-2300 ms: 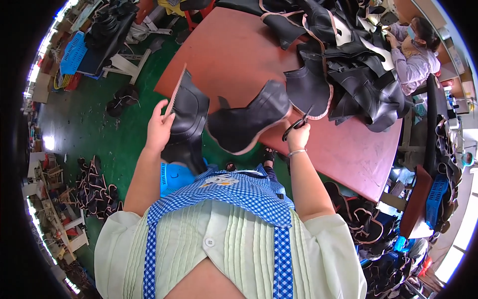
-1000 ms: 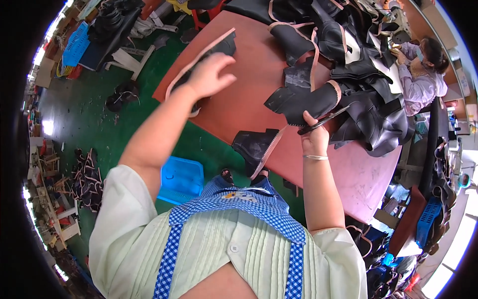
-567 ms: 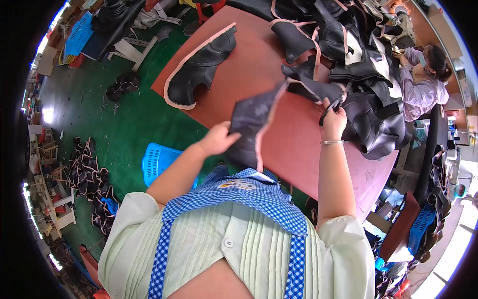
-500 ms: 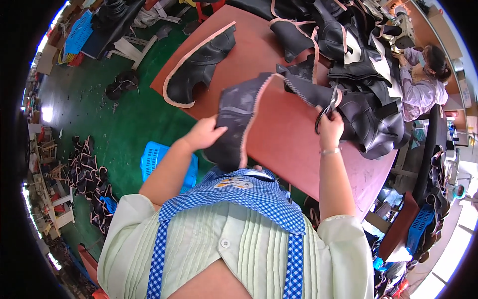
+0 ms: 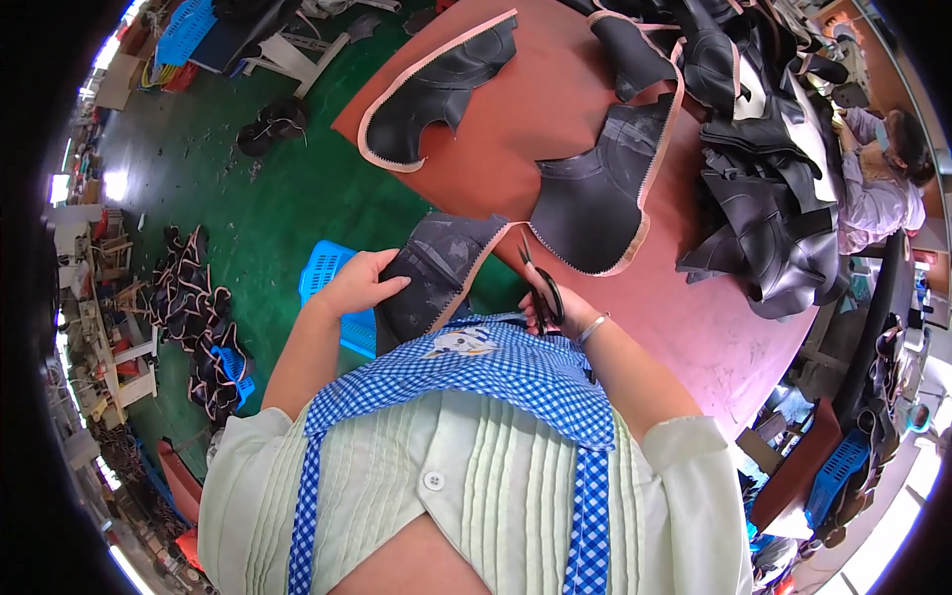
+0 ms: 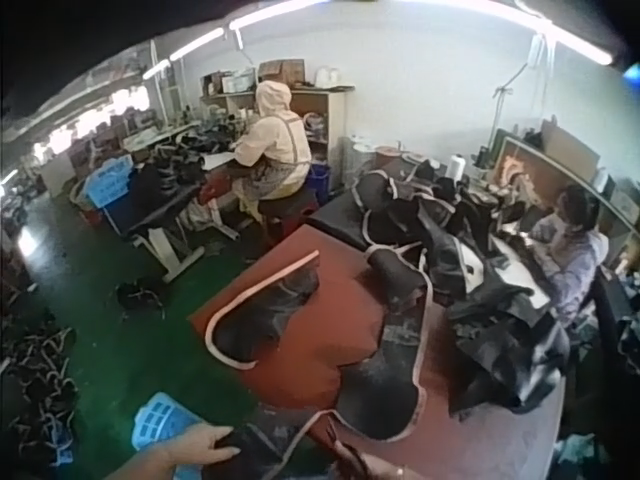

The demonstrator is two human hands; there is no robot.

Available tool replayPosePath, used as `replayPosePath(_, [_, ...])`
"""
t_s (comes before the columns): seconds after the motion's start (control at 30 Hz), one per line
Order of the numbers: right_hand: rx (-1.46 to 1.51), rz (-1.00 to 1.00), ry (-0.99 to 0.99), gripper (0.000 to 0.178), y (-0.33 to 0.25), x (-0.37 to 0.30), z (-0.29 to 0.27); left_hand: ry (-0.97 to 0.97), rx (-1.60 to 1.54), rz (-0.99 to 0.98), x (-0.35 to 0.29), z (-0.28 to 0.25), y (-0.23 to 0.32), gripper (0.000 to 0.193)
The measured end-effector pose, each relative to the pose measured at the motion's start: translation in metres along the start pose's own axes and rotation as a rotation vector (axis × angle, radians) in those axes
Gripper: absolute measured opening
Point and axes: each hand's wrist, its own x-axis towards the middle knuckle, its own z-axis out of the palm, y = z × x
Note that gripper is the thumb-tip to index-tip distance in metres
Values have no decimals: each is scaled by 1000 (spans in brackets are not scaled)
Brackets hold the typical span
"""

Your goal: Trimming excess material from shoe upper components using scissors.

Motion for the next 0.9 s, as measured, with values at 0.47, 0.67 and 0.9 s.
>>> replayPosePath(0.47, [-276,-281,340,48,-17,-12,42,-51,184,132,-11,-41,42,24])
replayPosePath(0.67, [39,-243,218,59,-30,-14,42,-267,346,116,2,-53,65,20])
replayPosePath(0.9, [-1,-565,260,48,-34,-43,31,468,532,131,-5,-100,122,20])
